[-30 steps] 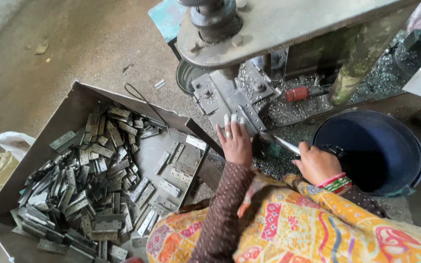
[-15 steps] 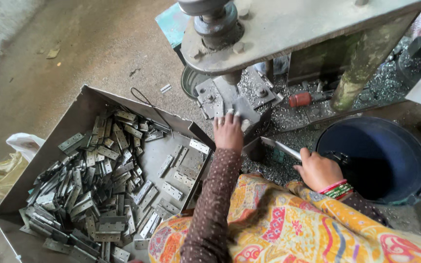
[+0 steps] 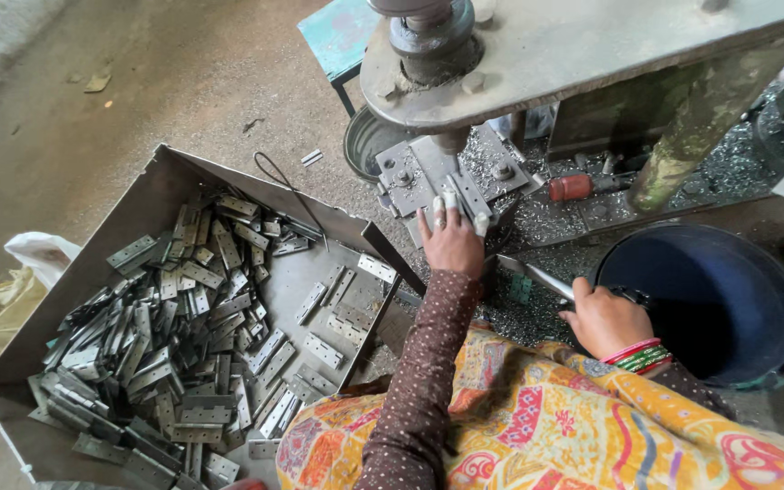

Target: The person sits on the floor and repeatedly picks up small metal pieces from a bin, places them into a press machine, and operates the lever to process them. The person then removes the processed pieces and returns them to the bin.

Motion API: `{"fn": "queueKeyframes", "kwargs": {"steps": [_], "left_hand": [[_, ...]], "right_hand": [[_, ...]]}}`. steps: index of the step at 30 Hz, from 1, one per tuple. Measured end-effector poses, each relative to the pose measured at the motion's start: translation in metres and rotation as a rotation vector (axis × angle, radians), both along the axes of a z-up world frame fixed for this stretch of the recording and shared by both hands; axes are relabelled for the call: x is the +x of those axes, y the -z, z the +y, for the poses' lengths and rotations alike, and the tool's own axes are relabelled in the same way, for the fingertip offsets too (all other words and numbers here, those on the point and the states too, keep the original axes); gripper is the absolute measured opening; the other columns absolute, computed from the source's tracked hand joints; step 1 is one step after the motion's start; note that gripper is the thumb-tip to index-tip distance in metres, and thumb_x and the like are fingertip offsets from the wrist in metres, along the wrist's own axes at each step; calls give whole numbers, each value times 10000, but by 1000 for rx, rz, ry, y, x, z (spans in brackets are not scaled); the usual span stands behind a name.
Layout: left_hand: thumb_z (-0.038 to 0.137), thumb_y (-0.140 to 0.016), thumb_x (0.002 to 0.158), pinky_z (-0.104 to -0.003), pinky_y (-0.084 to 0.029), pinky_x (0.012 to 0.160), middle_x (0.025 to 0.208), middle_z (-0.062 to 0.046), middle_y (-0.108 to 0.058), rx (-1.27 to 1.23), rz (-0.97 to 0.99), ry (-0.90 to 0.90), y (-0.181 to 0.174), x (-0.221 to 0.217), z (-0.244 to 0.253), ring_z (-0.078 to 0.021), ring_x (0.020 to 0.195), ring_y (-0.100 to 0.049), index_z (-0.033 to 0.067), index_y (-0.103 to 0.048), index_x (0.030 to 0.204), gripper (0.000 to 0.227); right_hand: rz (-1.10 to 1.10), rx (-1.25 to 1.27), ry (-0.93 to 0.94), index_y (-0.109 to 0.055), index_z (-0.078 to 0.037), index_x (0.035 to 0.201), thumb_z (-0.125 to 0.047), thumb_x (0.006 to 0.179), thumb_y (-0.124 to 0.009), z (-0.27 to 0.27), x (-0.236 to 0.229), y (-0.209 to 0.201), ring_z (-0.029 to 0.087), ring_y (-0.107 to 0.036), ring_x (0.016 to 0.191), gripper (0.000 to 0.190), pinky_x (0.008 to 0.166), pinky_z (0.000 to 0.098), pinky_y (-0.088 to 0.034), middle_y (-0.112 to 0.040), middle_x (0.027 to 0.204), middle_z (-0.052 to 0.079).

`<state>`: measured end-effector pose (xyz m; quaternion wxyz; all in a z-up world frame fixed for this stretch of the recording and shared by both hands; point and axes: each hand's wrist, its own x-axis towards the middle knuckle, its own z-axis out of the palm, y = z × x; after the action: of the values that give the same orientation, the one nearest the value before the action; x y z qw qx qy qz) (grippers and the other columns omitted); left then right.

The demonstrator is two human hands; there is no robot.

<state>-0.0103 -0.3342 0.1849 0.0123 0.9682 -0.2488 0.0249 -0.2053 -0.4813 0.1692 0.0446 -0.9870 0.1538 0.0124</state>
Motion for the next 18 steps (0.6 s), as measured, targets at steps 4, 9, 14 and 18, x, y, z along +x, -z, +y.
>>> {"fn": "queueKeyframes", "kwargs": {"steps": [4, 9, 14, 18], "left_hand": [[290, -493, 960, -591, -75, 1193, 1505, -180, -424, 4, -3, -19, 3, 8, -4, -349, 1420, -355, 98, -712, 1099, 323], [234, -492, 962, -610, -69, 1193, 1485, -204, -444, -3, -32, -22, 6, 10, -6, -382, 1391, -371, 88, -719, 1083, 296], [191, -518, 940, -581, -59, 1210, 1523, -191, -415, 17, 25, -23, 8, 4, -2, -363, 1420, -360, 112, -742, 999, 245], [218, -556, 885, -582, -42, 1169, 1462, -189, -447, -37, -156, -30, -2, 20, -9, -365, 1377, -387, 102, -731, 1011, 245]], "right_hand": [[80, 31, -14, -476, -99, 1015, -423, 842, -682, -11, -4, 29, 350, -716, 696, 421, 561, 464, -580, -668, 778, 143], [379, 166, -2, -420, -74, 1190, -335, 885, -615, -22, -15, 94, 392, -726, 814, 446, 644, 492, -594, -645, 934, 242], [415, 219, -34, -412, -64, 1213, -332, 907, -572, -25, -21, 100, 396, -729, 821, 436, 656, 497, -594, -645, 947, 257], [351, 136, -1, -417, -63, 1209, -315, 919, -540, -26, -8, 60, 393, -731, 821, 403, 663, 502, -594, -656, 941, 255]]}}
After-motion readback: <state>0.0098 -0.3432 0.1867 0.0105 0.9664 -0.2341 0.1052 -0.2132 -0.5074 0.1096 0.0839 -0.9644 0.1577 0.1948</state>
